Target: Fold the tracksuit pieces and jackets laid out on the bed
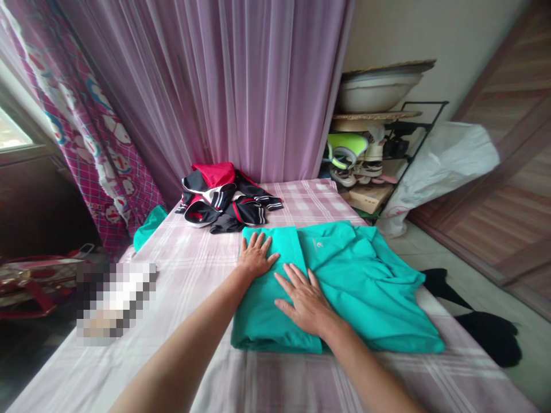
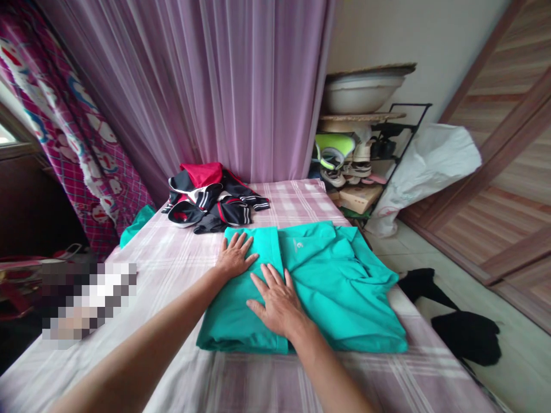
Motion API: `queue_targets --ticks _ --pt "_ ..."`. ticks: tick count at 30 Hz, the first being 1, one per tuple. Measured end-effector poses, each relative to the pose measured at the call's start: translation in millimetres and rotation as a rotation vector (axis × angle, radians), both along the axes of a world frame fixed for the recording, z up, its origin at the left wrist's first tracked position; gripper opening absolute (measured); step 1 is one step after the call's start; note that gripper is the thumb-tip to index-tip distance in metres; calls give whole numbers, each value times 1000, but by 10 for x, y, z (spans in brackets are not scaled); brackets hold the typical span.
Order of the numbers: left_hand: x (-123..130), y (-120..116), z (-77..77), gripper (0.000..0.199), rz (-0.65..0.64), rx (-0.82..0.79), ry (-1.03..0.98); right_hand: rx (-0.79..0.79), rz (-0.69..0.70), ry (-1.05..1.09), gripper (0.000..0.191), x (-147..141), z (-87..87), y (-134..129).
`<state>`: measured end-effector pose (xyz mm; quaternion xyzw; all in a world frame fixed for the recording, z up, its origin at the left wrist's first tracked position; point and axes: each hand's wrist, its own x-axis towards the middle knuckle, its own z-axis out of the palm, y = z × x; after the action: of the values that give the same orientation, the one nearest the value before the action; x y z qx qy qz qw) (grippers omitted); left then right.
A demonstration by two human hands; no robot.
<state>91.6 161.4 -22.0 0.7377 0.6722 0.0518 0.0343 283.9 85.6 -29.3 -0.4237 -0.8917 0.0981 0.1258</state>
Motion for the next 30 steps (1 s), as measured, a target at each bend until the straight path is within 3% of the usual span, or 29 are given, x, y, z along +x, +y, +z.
queue_targets --ticks 3,6,8,11,16,22,30 --pt "30 47 -14 68 9 -8 -62 23 -16 -3 60 53 -65 26" --pt "-87 99 56 51 57 26 -236 7 -32 1 55 75 -29 -4" --pt "-238 124 116 44 145 71 -321 -2 -52 4 51 103 -7 -36" --pt "-496 156 161 49 314 84 -376 -3 -98 -4 49 163 -7 -81" --pt "-739 276 144 55 488 -82 -488 6 -135 -12 48 193 -13 -117" --pt "-734 319 211 29 496 -222 -639 6 -143 -13 48 163 13 -141" --pt "-829 35 393 14 462 -156 -776 -72 -100 -20 48 167 110 -151"
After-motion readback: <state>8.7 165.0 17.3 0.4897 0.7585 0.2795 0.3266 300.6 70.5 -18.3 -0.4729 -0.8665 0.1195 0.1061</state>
